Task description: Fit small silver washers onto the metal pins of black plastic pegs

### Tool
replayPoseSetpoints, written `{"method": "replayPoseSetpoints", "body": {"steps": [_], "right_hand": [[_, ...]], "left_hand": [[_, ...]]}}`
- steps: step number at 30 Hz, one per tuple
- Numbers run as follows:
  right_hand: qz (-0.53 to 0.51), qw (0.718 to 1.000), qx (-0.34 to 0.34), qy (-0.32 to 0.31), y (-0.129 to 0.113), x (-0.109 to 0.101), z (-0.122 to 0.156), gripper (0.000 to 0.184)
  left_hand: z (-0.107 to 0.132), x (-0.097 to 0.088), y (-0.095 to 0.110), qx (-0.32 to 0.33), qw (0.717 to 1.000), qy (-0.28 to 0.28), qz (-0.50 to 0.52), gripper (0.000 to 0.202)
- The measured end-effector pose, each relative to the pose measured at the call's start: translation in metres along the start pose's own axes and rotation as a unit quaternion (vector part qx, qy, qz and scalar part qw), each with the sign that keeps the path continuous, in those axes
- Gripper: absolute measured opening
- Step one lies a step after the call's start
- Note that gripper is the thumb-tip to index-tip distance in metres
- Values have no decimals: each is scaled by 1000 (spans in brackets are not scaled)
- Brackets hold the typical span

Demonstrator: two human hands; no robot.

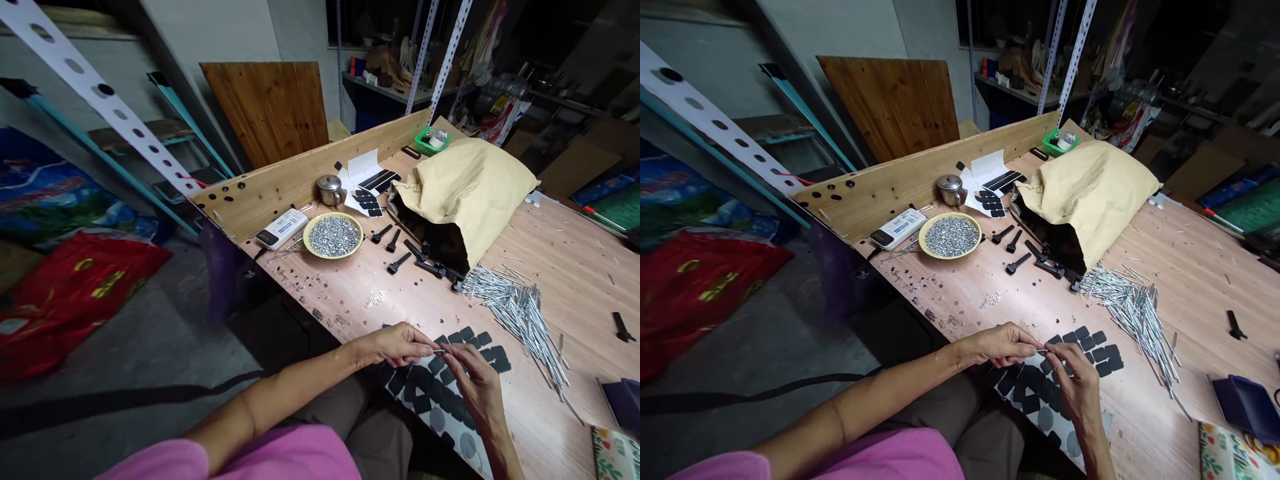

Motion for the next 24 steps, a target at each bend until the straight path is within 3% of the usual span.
{"method": "replayPoseSetpoints", "body": {"steps": [7,13,18,24], "right_hand": [[24,1000,-5,-8,-9,-2,1,21],[66,996,-62,-16,-5,-1,4,18],[89,992,-86,-25,-2,0,4,17],[139,984,-106,-28,2,6,9,19]], "left_hand": [[1,2,6,42,994,41,-88,58],[1,3,3,19,996,31,-77,48],[-2,7,1,117,974,114,-159,23],[-3,9,0,125,963,109,-214,20]]}}
Point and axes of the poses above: each hand's wrist, its own z-axis away from the middle knuckle, its own x-axis out of the palm, y = z × x, the point moved 1 cm from there along -z, towards the middle knuckle, and after that the axes turned 1 degree about -y, right-handed, at the moved point
